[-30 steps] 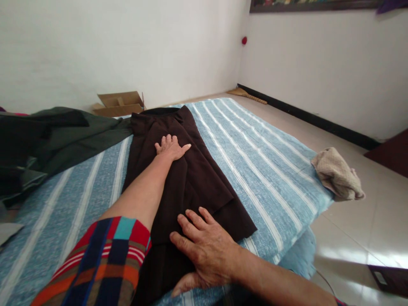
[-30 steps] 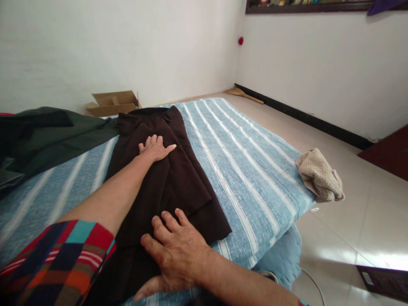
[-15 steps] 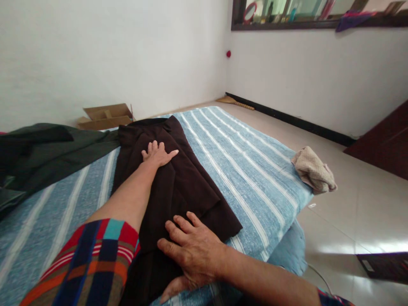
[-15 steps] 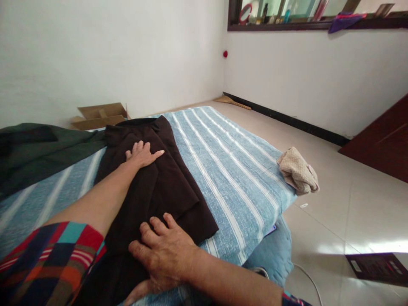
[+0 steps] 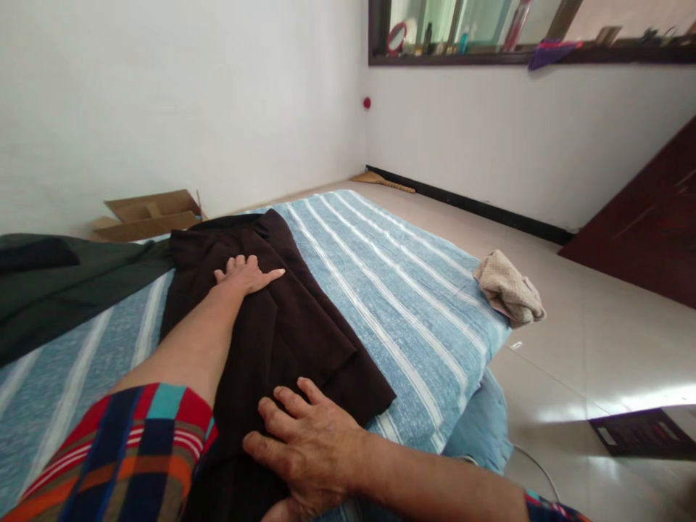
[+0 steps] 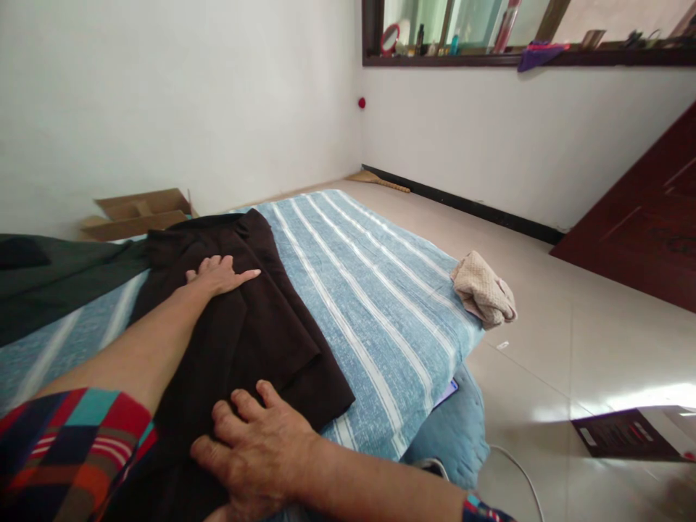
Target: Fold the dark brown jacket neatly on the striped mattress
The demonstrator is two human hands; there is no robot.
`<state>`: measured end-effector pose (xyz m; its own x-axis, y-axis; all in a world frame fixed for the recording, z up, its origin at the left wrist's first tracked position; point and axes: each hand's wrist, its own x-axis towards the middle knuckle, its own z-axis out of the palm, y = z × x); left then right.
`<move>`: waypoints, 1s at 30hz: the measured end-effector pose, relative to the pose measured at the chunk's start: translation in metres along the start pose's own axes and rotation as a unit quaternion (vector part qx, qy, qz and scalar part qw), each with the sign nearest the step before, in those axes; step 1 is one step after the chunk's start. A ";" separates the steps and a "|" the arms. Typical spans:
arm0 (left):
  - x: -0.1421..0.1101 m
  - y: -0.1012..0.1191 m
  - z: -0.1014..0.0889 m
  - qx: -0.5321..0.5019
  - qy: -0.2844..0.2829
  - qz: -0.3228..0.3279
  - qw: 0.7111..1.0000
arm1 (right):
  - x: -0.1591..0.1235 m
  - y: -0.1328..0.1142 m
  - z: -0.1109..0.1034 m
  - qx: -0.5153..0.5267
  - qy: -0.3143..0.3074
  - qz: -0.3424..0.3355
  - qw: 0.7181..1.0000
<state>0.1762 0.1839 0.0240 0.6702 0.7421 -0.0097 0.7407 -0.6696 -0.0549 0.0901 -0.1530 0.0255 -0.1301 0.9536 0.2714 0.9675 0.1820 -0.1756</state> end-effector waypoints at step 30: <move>-0.140 0.009 0.004 0.047 0.043 0.183 0.981 | -0.001 -0.003 0.009 0.020 0.002 -0.011 1.000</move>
<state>0.0887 0.0744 0.0207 0.8952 0.4440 0.0385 0.4443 -0.8825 -0.1545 0.0854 -0.1523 0.0167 -0.1497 0.9483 0.2799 0.9549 0.2121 -0.2077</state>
